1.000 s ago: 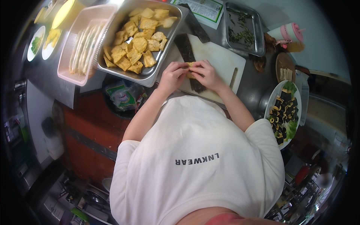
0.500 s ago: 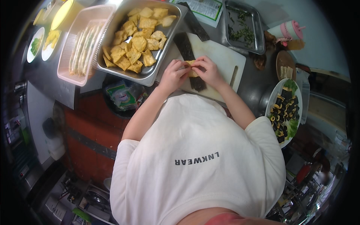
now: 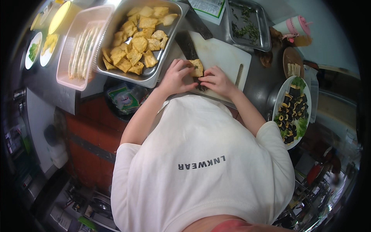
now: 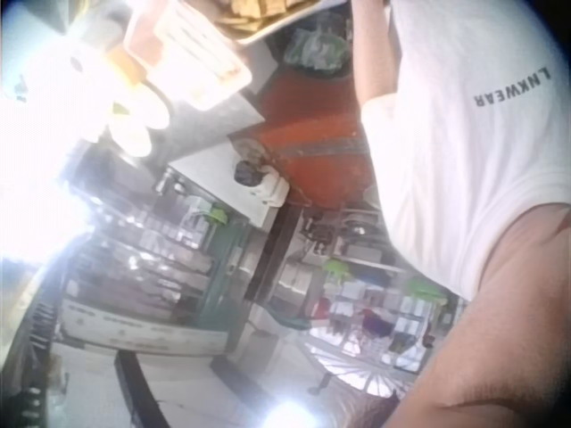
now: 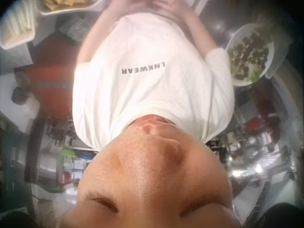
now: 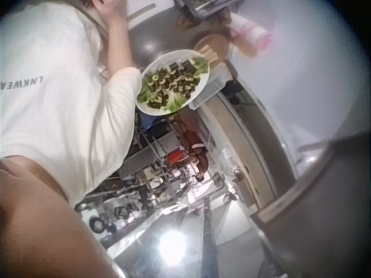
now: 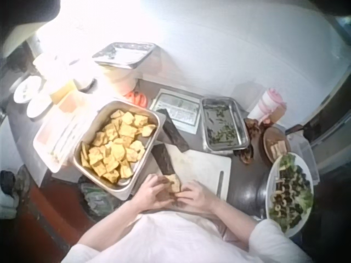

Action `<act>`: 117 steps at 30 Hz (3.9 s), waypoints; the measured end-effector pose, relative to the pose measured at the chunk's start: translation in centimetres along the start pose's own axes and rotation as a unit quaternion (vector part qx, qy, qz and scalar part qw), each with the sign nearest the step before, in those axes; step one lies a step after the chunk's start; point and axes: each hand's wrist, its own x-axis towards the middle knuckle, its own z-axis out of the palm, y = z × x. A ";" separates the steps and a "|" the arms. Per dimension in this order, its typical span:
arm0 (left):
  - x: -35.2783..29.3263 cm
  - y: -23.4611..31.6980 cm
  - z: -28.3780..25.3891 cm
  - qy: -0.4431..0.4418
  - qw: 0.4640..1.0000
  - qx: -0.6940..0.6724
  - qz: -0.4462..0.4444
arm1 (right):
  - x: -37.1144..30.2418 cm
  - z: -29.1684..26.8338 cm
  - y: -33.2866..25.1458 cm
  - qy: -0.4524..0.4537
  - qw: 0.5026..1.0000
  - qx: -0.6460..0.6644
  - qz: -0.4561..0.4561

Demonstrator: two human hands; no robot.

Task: The person repeatedly picks up fried tofu pieces and places them onto strips of seaweed laid on a cutting board, then transfers the assembled items to a serving plate. The process is repeated continuously throughout the clip.

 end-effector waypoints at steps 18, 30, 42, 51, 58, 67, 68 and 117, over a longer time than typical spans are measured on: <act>0.5 -0.1 1.7 0.087 0.994 0.046 -0.045 | 2.0 0.7 -1.3 0.118 0.992 0.041 0.024; 1.0 0.4 1.8 0.093 0.990 0.049 -0.094 | 4.0 1.0 -0.2 0.091 0.993 -0.034 0.068; 0.6 -0.5 1.6 0.143 0.985 -0.033 -0.096 | 4.8 0.3 1.1 0.059 0.998 -0.020 0.024; 1.7 -1.6 1.6 0.089 0.985 0.010 -0.144 | 5.8 -0.2 1.7 0.062 0.996 0.055 0.016; 1.2 -1.4 2.1 0.161 0.985 0.029 -0.049 | 6.0 0.3 2.5 0.062 0.997 -0.049 -0.001; 1.4 -1.3 1.8 0.082 0.993 0.006 -0.088 | 4.7 0.6 1.0 0.075 0.992 -0.090 0.055; 1.7 -1.3 1.6 0.069 0.993 0.007 -0.092 | 4.8 0.5 1.0 0.086 0.990 -0.099 0.055; 10.5 -4.6 0.4 -0.104 0.917 0.385 0.019 | 7.7 -0.8 2.5 0.276 0.933 0.143 0.183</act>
